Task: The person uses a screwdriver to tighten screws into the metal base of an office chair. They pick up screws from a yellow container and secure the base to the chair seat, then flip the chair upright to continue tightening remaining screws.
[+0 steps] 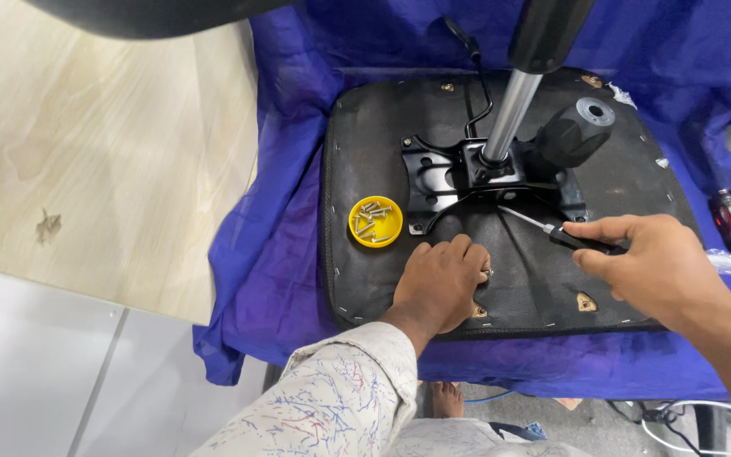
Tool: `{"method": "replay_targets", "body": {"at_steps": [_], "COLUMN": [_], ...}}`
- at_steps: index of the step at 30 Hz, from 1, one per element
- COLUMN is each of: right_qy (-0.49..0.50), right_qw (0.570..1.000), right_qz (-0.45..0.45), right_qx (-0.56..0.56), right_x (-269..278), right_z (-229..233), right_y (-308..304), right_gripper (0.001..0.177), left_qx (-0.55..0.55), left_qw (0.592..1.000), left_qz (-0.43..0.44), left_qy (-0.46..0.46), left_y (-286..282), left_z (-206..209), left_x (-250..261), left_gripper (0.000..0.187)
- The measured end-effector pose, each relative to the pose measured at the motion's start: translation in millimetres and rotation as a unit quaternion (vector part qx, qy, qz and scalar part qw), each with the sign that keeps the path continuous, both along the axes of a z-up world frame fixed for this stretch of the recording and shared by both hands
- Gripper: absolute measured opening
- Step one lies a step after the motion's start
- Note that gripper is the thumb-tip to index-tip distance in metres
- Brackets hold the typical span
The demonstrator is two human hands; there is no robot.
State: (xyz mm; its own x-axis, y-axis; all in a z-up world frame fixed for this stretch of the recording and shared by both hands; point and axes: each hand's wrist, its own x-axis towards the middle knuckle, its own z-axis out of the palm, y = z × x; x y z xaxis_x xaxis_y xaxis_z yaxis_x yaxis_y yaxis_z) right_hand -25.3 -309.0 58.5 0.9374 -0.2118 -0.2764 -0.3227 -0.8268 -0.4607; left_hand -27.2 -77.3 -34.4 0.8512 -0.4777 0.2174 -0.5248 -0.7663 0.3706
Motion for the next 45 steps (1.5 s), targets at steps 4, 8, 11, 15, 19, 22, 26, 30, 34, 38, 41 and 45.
{"method": "replay_targets", "body": {"at_steps": [4,8,11,15,19,22,26,30,34,38,41,45], "right_qy": [0.009,0.009,0.02,0.044,0.027,0.0,0.028,0.072,0.06,0.072,0.071,0.046], "right_qw": [1.0,0.998,0.998,0.997,0.999,1.0,0.999,0.997,0.998,0.997,0.997,0.996], "right_qz": [-0.01,-0.056,-0.054,-0.063,-0.04,-0.011,-0.01,-0.005,0.017,0.018,0.025,0.053], "right_qx": [-0.013,0.007,0.009,-0.012,0.011,0.027,0.03,0.02,0.028,0.018,-0.001,-0.048], "right_x": [-11.3,-18.6,-18.7,-23.9,-29.2,-29.2,-26.8,-21.3,-19.8,-19.4,-20.4,-20.4], "right_z": [-6.6,-3.8,2.9,11.3,15.5,17.6,21.7,30.7,38.9,43.8,48.5,54.6], "right_y": [-12.4,-26.9,-36.5,-51.0,-43.4,-30.5,-17.6,-3.2,8.1,13.5,13.7,15.2], "right_gripper": [0.045,0.044,0.042,0.039,0.039,0.041,0.043,0.04,0.041,0.045,0.046,0.046], "left_qx": [-0.01,-0.018,-0.046,-0.236,-0.337,-0.321,-0.241,-0.175,-0.128,-0.049,-0.003,0.011], "left_qw": [1.0,0.999,0.999,0.966,0.915,0.917,0.935,0.952,0.955,0.967,0.976,0.974], "left_qz": [0.023,0.032,0.024,0.099,0.221,0.234,0.261,0.248,0.248,0.225,0.201,0.208], "left_qy": [-0.014,0.003,0.001,-0.028,-0.03,-0.038,-0.023,0.046,0.104,0.106,0.082,0.089], "left_y": [-1.2,-2.6,-0.5,5.1,20.8,36.2,52.6,61.5,58.4,54.3,53.5,52.9], "left_z": [-4.8,-10.3,-12.6,-13.3,-5.3,5.1,20.6,34.8,43.8,46.6,46.5,42.9], "left_x": [1.5,3.8,4.8,10.3,24.9,38.5,43.0,39.2,40.0,43.9,46.7,50.0], "left_gripper": [0.031,0.014,0.012,0.012,0.013,0.014,0.026,0.017,0.018,0.019,0.019,0.018]}}
